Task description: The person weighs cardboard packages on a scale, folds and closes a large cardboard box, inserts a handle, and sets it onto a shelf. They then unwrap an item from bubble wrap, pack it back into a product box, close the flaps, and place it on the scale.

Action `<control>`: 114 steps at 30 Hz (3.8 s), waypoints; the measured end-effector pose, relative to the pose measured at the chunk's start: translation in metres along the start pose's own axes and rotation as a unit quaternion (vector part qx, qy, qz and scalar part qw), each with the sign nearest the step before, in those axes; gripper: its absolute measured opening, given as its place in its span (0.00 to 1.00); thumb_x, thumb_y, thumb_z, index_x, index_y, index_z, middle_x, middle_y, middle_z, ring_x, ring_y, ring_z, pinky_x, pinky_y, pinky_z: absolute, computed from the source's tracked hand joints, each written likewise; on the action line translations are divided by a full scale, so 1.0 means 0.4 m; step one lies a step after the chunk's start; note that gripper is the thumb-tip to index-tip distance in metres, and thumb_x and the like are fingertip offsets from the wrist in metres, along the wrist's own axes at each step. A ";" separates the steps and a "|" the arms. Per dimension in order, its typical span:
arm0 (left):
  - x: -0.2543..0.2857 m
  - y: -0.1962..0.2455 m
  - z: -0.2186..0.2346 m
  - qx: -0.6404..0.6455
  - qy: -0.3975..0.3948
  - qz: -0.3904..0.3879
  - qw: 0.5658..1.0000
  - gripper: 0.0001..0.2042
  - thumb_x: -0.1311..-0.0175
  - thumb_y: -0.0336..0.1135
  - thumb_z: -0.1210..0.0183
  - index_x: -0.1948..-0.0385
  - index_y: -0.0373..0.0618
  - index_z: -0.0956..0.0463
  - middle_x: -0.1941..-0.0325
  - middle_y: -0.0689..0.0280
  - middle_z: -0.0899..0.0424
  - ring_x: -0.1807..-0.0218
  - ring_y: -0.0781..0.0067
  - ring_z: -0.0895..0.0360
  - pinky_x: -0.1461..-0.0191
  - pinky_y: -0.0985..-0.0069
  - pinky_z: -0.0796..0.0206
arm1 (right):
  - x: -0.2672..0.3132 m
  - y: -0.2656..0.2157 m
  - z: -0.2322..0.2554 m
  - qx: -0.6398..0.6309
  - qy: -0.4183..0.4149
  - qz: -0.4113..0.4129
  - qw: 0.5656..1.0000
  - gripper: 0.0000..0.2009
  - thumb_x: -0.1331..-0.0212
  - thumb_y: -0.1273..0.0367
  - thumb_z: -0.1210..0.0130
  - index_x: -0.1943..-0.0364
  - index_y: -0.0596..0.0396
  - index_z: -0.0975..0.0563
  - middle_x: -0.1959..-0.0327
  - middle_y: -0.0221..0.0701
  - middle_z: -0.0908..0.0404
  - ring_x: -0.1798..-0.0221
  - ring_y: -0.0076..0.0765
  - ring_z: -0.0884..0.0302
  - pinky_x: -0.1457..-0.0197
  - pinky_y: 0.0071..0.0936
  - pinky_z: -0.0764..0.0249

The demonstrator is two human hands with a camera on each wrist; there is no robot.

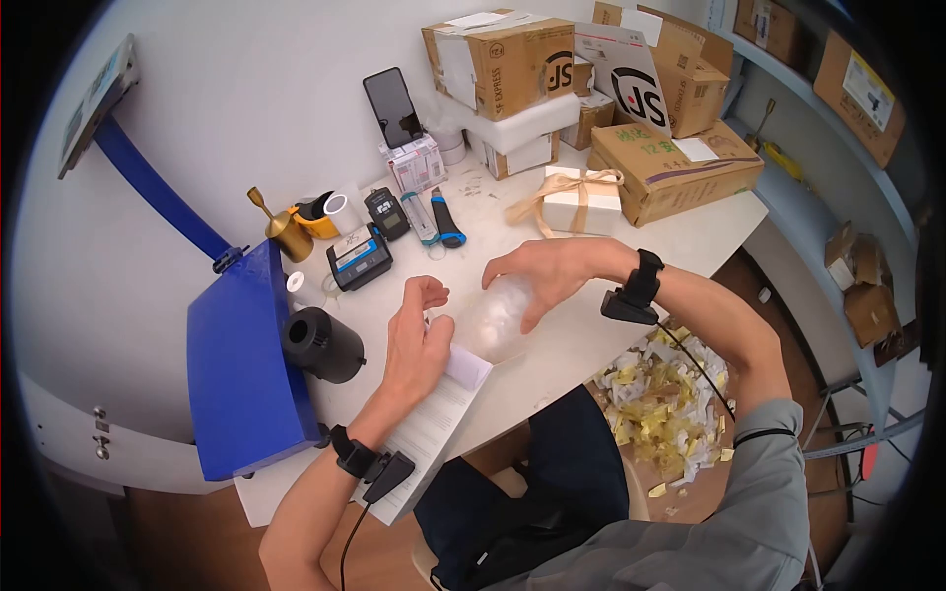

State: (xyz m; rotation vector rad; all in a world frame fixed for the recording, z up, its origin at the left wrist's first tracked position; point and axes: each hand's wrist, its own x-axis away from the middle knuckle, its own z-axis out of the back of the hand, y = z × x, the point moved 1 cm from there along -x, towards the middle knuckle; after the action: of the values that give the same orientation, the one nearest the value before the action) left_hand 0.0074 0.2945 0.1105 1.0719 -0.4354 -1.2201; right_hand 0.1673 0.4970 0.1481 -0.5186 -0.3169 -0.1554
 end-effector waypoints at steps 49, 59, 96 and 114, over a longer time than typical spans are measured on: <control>0.003 0.003 0.003 0.016 0.005 0.003 1.000 0.19 0.37 0.33 0.50 0.46 0.37 0.32 0.47 0.47 0.17 0.40 0.50 0.18 0.42 0.59 0.29 | -0.057 -0.076 -0.115 -0.273 0.014 0.001 0.962 0.28 0.29 0.56 0.43 0.30 0.59 0.26 0.53 0.44 0.11 0.59 0.33 0.14 0.56 0.30 0.18; 0.003 -0.015 -0.010 0.020 0.024 -0.004 1.000 0.17 0.37 0.34 0.51 0.48 0.37 0.31 0.49 0.50 0.16 0.42 0.52 0.17 0.42 0.61 0.27 | -0.178 -0.054 -0.187 -0.308 -0.046 0.096 0.945 0.06 0.35 0.72 0.41 0.65 0.62 0.23 0.70 0.23 0.22 0.68 0.20 0.29 0.61 0.24 0.27; -0.007 -0.061 0.007 0.067 -0.028 0.122 0.990 0.44 0.21 0.73 0.79 0.54 0.42 0.19 0.64 0.58 0.09 0.66 0.68 0.19 0.53 0.72 0.29 | -0.029 -0.190 -0.433 -0.320 0.514 -0.011 0.796 0.07 0.28 0.71 0.43 0.56 0.60 0.16 0.61 0.40 0.15 0.61 0.43 0.16 0.58 0.33 0.23; 0.049 -0.054 0.095 0.078 -0.211 0.222 0.949 0.24 0.16 0.53 0.51 0.46 0.37 0.20 0.60 0.71 0.15 0.61 0.86 0.24 0.56 0.83 0.31 | 0.003 -0.215 -0.446 -0.292 0.545 0.034 0.785 0.14 0.23 0.64 0.50 0.51 0.61 0.19 0.58 0.42 0.17 0.60 0.51 0.17 0.57 0.41 0.21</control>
State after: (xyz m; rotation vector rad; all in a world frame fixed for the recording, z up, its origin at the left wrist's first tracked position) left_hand -0.0268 0.2615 0.1053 0.7775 -1.0593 -1.0117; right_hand 0.1949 0.3326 0.0417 -0.9617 0.9293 -0.4624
